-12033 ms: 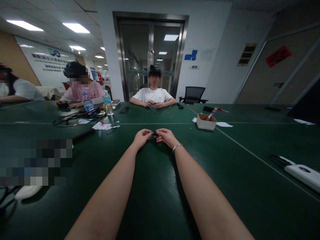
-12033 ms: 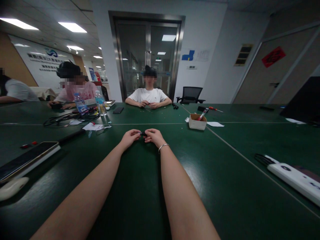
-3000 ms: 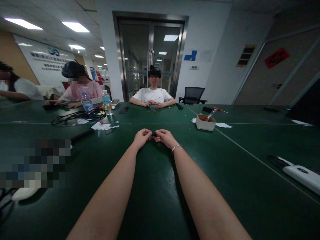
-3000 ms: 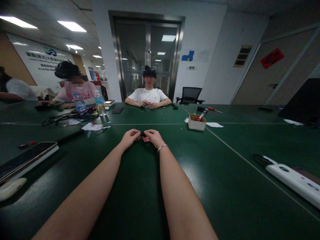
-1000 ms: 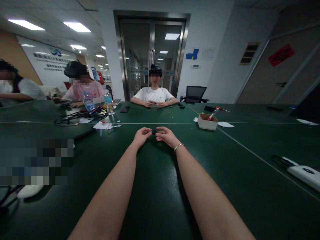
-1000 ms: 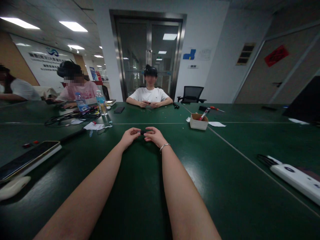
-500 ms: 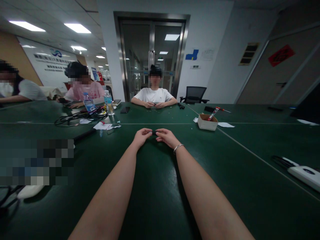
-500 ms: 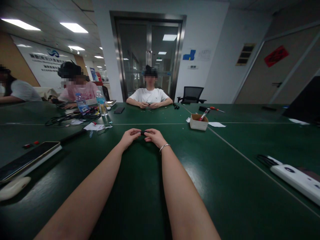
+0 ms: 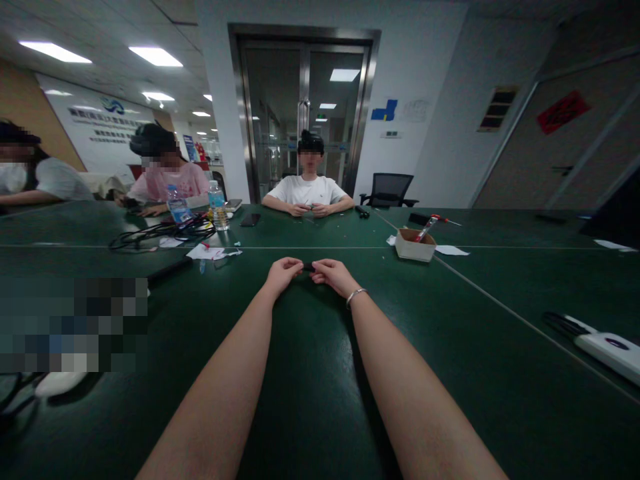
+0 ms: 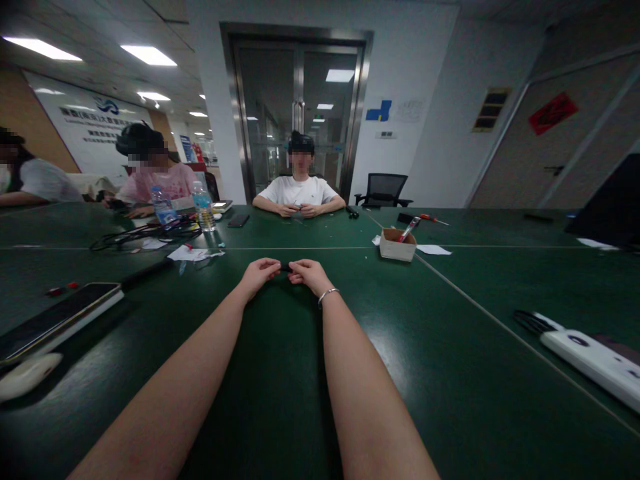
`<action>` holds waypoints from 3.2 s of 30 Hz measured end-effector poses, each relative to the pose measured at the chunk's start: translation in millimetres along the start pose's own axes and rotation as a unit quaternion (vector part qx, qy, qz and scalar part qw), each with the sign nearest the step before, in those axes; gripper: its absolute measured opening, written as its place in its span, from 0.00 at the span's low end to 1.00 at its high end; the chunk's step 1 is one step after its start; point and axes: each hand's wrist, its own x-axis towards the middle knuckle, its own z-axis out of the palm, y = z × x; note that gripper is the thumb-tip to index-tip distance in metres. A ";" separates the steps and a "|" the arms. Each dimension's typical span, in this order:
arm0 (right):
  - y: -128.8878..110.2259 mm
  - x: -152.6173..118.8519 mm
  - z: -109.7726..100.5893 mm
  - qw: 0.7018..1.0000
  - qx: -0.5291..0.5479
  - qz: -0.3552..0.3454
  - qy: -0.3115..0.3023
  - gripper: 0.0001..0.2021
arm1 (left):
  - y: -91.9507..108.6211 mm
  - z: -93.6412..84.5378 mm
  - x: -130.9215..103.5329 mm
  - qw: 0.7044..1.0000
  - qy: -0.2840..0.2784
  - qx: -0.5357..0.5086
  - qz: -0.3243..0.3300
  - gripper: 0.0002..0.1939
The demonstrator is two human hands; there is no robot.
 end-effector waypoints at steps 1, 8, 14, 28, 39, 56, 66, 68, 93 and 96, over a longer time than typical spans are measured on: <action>0.2 0.1 -0.2 1.000 0.002 -0.003 0.000 0.06 | -0.2 0.1 0.3 1.000 -0.001 -0.009 -0.002 0.15; 0.2 0.2 -0.5 1.000 0.010 -0.004 0.004 0.06 | -3.4 -1.6 1.4 0.999 -0.008 -0.044 -0.002 0.16; -3.4 -4.2 -0.2 0.999 0.032 -0.015 -0.013 0.14 | -2.5 -3.4 -2.1 0.999 -0.015 -0.052 0.009 0.18; -5.0 -2.8 3.1 0.999 -0.045 0.021 0.000 0.11 | 0.4 -2.7 -3.5 0.997 -0.007 -0.076 0.010 0.17; -7.9 -6.9 3.9 1.000 -0.015 0.020 0.009 0.14 | -3.6 -3.9 0.1 0.996 0.010 -0.084 0.026 0.19; -2.6 0.4 3.1 0.996 -0.093 0.000 -0.002 0.17 | -1.1 -2.5 -2.6 0.996 0.007 -0.091 0.024 0.19; -2.3 5.6 4.6 0.990 -0.139 0.026 -0.004 0.26 | -3.1 -3.1 0.1 0.995 0.013 -0.088 0.035 0.19; -3.8 4.6 4.9 0.990 -0.138 0.029 -0.006 0.24 | -3.5 -3.4 0.6 0.995 0.018 -0.086 0.041 0.19; -7.7 2.5 2.7 0.993 -0.118 0.028 -0.014 0.17 | -1.7 -2.6 -2.3 0.996 0.017 -0.069 0.051 0.19; -6.6 5.3 2.0 0.989 -0.141 0.039 -0.012 0.20 | -0.6 -3.0 -3.5 0.997 0.010 -0.051 0.060 0.18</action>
